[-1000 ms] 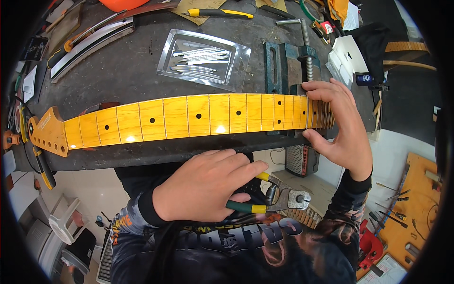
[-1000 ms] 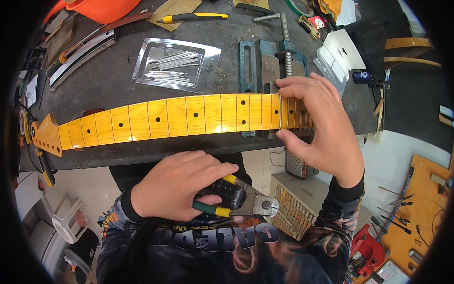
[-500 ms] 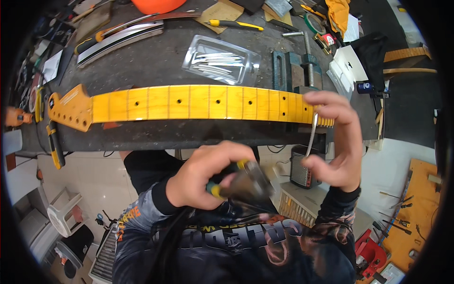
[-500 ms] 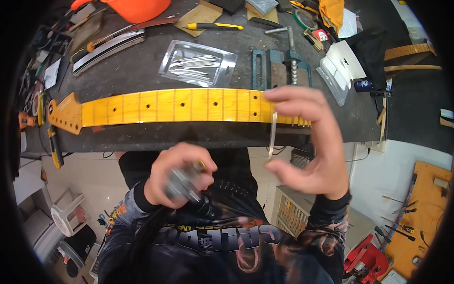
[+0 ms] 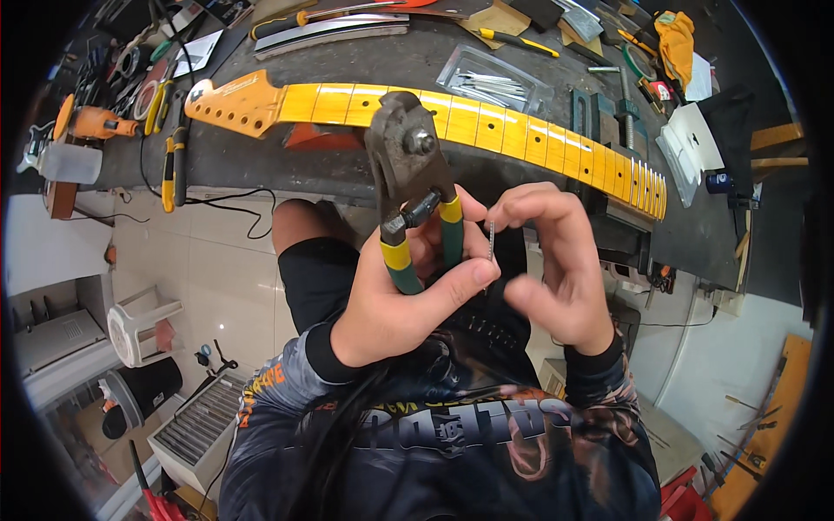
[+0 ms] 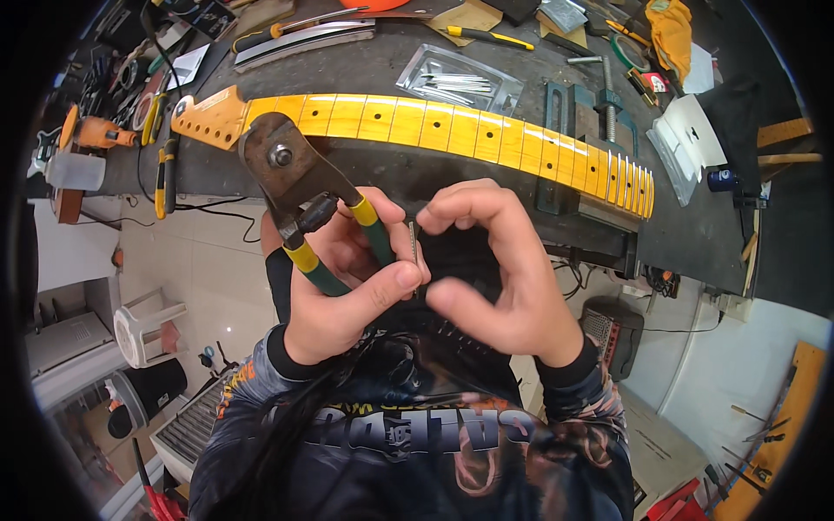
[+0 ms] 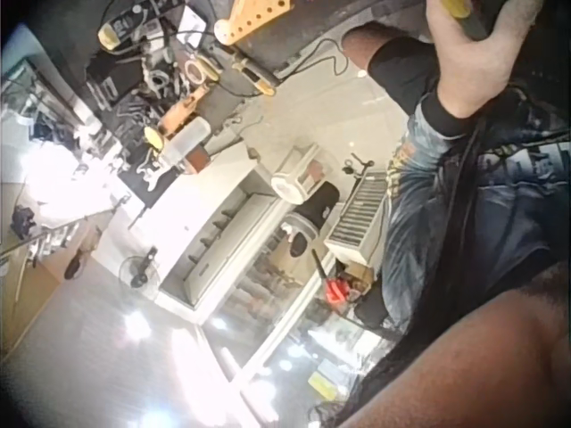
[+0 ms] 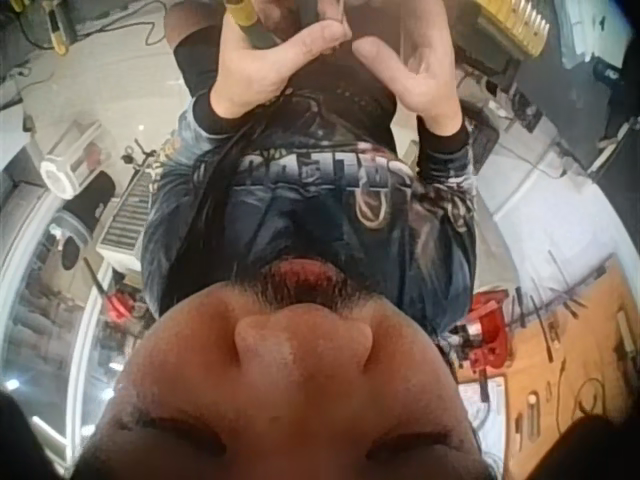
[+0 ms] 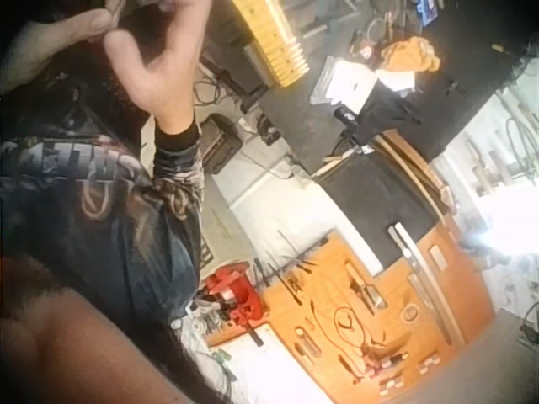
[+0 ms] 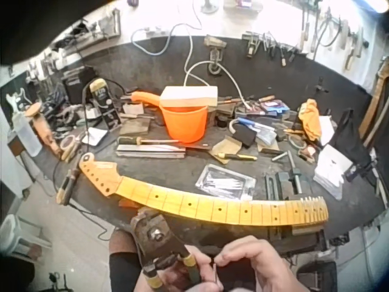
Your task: The person trims pieces of fret wire using a pair of cutters and checks their length against a guitar neck held in a vise. They pick up individual fret wires from a plastic container, cut them, and set them aside while occasionally handling a smartphone.
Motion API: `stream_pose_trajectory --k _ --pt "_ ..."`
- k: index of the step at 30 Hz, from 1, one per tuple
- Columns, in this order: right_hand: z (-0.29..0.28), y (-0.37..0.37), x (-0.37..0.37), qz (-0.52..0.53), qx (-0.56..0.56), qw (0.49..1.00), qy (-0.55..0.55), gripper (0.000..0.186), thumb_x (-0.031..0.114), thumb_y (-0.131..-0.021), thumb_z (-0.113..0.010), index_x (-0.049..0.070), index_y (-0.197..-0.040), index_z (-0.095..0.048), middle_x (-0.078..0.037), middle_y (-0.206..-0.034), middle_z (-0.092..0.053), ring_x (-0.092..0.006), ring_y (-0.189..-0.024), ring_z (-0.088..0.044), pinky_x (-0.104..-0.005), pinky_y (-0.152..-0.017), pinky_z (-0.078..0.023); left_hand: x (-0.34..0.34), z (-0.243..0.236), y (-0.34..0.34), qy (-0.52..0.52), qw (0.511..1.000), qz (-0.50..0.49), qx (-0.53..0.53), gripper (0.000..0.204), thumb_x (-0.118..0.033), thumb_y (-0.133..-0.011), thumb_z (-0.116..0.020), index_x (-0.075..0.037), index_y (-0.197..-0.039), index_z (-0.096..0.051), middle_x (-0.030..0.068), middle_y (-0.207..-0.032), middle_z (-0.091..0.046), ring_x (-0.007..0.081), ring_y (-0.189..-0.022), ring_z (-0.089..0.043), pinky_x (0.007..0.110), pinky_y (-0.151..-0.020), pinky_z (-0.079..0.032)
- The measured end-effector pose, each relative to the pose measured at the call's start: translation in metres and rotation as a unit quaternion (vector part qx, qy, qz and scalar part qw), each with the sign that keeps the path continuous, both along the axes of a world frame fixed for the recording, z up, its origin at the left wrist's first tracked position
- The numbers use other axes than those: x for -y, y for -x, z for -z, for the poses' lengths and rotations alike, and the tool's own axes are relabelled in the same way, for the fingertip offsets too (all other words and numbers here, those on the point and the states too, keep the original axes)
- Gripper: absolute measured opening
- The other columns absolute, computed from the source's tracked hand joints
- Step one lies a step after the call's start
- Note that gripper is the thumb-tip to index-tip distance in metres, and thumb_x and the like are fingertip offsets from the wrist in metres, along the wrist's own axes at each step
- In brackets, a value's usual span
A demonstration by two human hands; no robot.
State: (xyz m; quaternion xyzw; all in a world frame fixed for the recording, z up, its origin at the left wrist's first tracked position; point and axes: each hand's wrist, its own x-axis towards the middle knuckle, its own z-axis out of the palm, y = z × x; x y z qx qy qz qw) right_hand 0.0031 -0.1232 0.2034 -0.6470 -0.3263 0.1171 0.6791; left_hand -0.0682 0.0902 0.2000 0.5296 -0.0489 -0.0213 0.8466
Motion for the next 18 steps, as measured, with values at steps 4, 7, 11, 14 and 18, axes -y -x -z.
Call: stream_pose_trajectory --k 4,7,11,14,18 --pt "0.013 0.015 -0.016 -0.024 -0.068 0.997 -0.006 0.025 0.011 -0.105 -0.075 0.003 -0.126 -0.063 -0.008 -0.125 -0.062 -0.0164 -0.110 -0.057 -0.0333 -0.101 -0.047 0.000 0.007 0.019 -0.103 0.993 -0.052 0.001 0.049 0.006 -0.102 -0.079 -0.001 -0.145 -0.057 0.0050 -0.118 -0.066 0.0130 -0.111 -0.066 0.028 -0.096 -0.054" --pt "0.011 0.021 -0.027 0.014 -0.082 0.996 -0.033 0.004 0.005 -0.114 -0.063 0.003 -0.115 -0.061 -0.006 -0.120 -0.060 -0.0113 -0.102 -0.055 -0.0295 -0.094 -0.048 0.002 0.012 0.022 -0.113 0.991 -0.073 0.028 0.049 -0.001 -0.105 -0.080 -0.001 -0.149 -0.058 0.0031 -0.117 -0.070 0.0087 -0.106 -0.065 0.028 -0.098 -0.052" --pt "-0.003 0.023 -0.023 0.012 -0.156 0.979 -0.128 0.004 0.007 -0.120 -0.054 0.004 -0.119 -0.052 -0.004 -0.106 -0.061 -0.0074 -0.091 -0.052 -0.0257 -0.080 -0.046 -0.011 0.026 0.031 -0.164 0.984 -0.065 0.024 0.061 0.005 -0.106 -0.067 0.001 -0.164 -0.049 0.0108 -0.134 -0.068 0.0184 -0.120 -0.065 0.036 -0.109 -0.053" --pt "-0.005 0.023 -0.022 0.026 -0.155 0.982 -0.102 0.006 0.008 -0.121 -0.054 0.004 -0.125 -0.054 0.000 -0.105 -0.057 -0.0045 -0.091 -0.049 -0.0233 -0.079 -0.043 -0.024 0.026 0.035 -0.373 0.925 -0.060 0.037 0.065 0.007 -0.102 -0.063 0.001 -0.166 -0.050 0.0118 -0.137 -0.069 0.0177 -0.120 -0.066 0.036 -0.109 -0.053" --pt "0.001 0.028 -0.023 0.062 -0.111 0.990 -0.057 0.012 0.007 -0.121 -0.054 0.002 -0.132 -0.057 0.002 -0.106 -0.057 -0.0032 -0.091 -0.048 -0.0223 -0.081 -0.042 -0.024 0.011 0.036 -0.379 0.924 -0.052 0.006 0.072 0.009 -0.095 -0.065 0.000 -0.165 -0.053 0.0158 -0.139 -0.070 0.0244 -0.121 -0.068 0.038 -0.111 -0.052"
